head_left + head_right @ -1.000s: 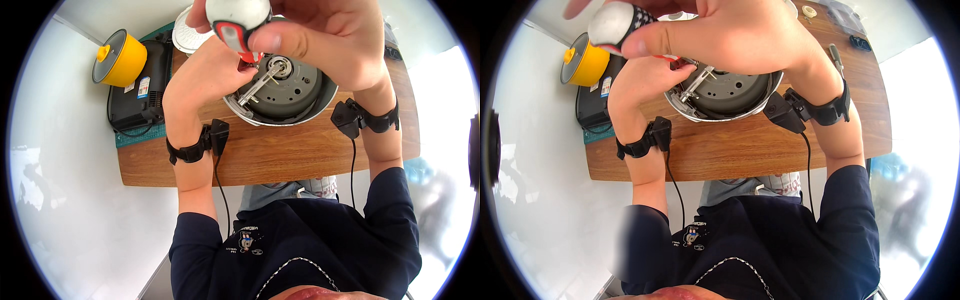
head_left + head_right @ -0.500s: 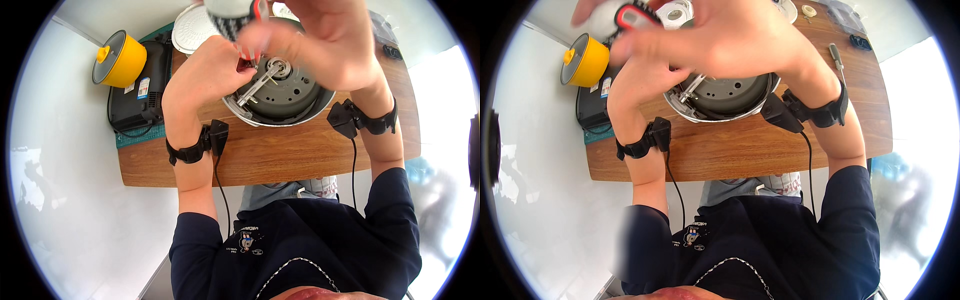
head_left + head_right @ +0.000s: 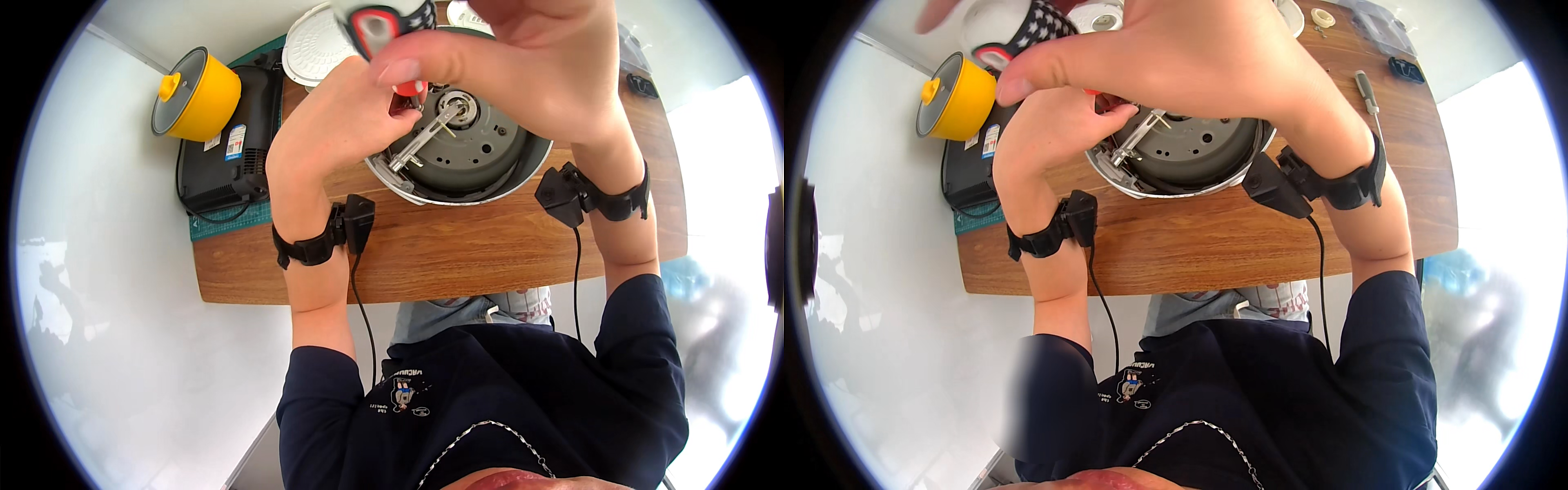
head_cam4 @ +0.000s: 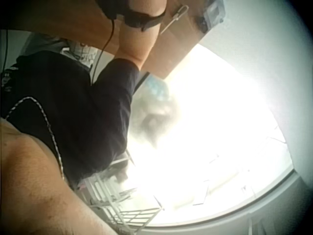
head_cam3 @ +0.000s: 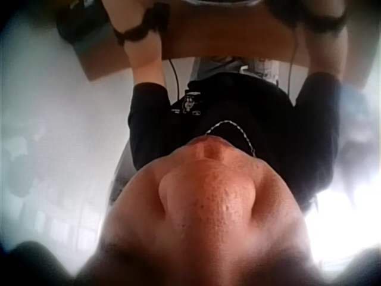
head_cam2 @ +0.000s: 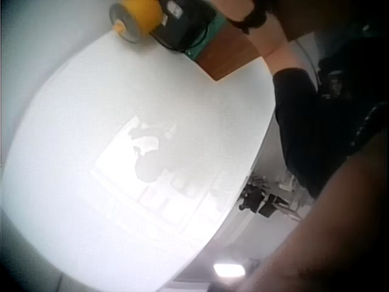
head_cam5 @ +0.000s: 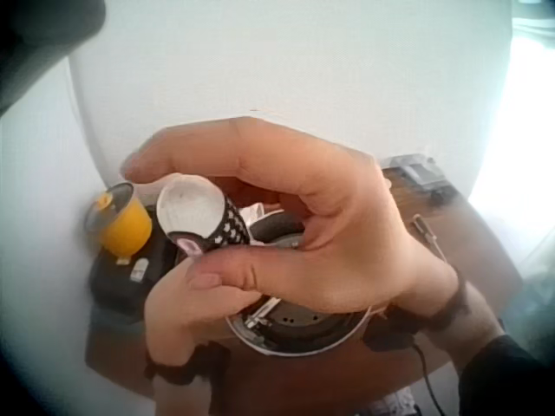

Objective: The person disassembles a white rice cooker on a wooden table. They use a screwdriver to remove screws from the lid and base, then separate the lid, outer casing, and inner components, exposing the internal wiring and heating element.

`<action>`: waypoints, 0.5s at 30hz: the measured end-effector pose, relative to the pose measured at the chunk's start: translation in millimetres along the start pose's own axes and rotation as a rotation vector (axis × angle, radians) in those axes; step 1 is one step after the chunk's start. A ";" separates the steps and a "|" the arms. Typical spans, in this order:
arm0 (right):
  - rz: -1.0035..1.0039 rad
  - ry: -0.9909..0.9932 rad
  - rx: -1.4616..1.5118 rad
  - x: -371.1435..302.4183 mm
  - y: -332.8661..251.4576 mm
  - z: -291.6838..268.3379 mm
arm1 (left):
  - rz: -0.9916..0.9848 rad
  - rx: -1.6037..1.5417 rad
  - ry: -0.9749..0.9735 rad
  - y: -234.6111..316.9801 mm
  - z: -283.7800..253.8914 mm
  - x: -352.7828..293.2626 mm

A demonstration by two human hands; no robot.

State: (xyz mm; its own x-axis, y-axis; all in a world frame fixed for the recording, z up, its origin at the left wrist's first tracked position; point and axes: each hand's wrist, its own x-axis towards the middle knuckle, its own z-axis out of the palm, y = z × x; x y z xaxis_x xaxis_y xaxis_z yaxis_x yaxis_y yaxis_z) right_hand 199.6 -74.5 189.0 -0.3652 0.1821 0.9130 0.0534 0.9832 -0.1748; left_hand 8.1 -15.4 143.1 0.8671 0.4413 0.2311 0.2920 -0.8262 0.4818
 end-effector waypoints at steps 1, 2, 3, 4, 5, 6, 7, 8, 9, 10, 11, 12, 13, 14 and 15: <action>0.015 0.025 0.050 -2.9 1.3 4.6 | 0.036 -0.021 0.022 -0.1 -0.2 -1.1; 0.030 0.051 0.100 -5.7 2.7 9.2 | 0.072 -0.043 0.044 -0.3 -0.3 -1.9; 0.044 0.079 0.151 -8.8 4.2 13.8 | 0.091 -0.029 0.044 -1.6 0.0 -1.9; 0.068 0.088 0.263 -6.7 3.0 18.4 | 0.113 -0.018 0.043 -2.7 -0.1 -1.1; 0.110 0.103 0.193 -4.1 -4.2 21.1 | 0.116 0.028 0.020 -7.5 0.1 1.5; 0.153 0.116 0.125 0.3 -11.8 24.4 | 0.120 0.074 -0.003 -11.8 0.7 2.8; 0.210 0.132 -0.125 15.7 -33.1 28.6 | 0.133 0.054 0.015 -15.6 1.2 1.3; 0.209 0.118 -0.206 17.6 -36.6 26.3 | 0.147 0.036 0.032 -20.0 3.3 -0.5; 0.208 0.105 -0.288 19.3 -40.5 24.1 | 0.160 0.018 0.050 -21.7 3.8 -1.8; 0.157 0.059 -0.205 10.0 -30.5 11.8 | 0.156 0.008 0.038 -16.8 2.6 0.2; 0.129 0.045 -0.169 4.1 -22.8 8.2 | 0.151 -0.005 0.023 -9.0 1.0 3.7; 0.103 0.031 -0.131 -1.9 -15.1 4.7 | 0.147 -0.018 0.009 -5.2 0.9 6.2; 0.071 0.016 -0.085 -3.7 -7.6 3.7 | 0.158 -0.013 0.012 -6.2 0.7 5.3; 0.053 -0.072 -0.039 -2.3 -10.4 -5.6 | 0.169 -0.009 0.014 -8.1 0.7 4.9; 0.026 -0.109 -0.041 -1.8 -7.7 -7.5 | 0.181 -0.005 0.016 -10.1 0.2 4.9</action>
State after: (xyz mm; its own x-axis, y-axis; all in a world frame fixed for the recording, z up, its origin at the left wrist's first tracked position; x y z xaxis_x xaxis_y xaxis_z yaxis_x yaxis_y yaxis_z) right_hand 206.8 -82.4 191.5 -0.4618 0.2074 0.8624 0.1018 0.9782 -0.1808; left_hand 9.5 -5.0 139.2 0.8986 0.2913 0.3281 0.1298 -0.8908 0.4356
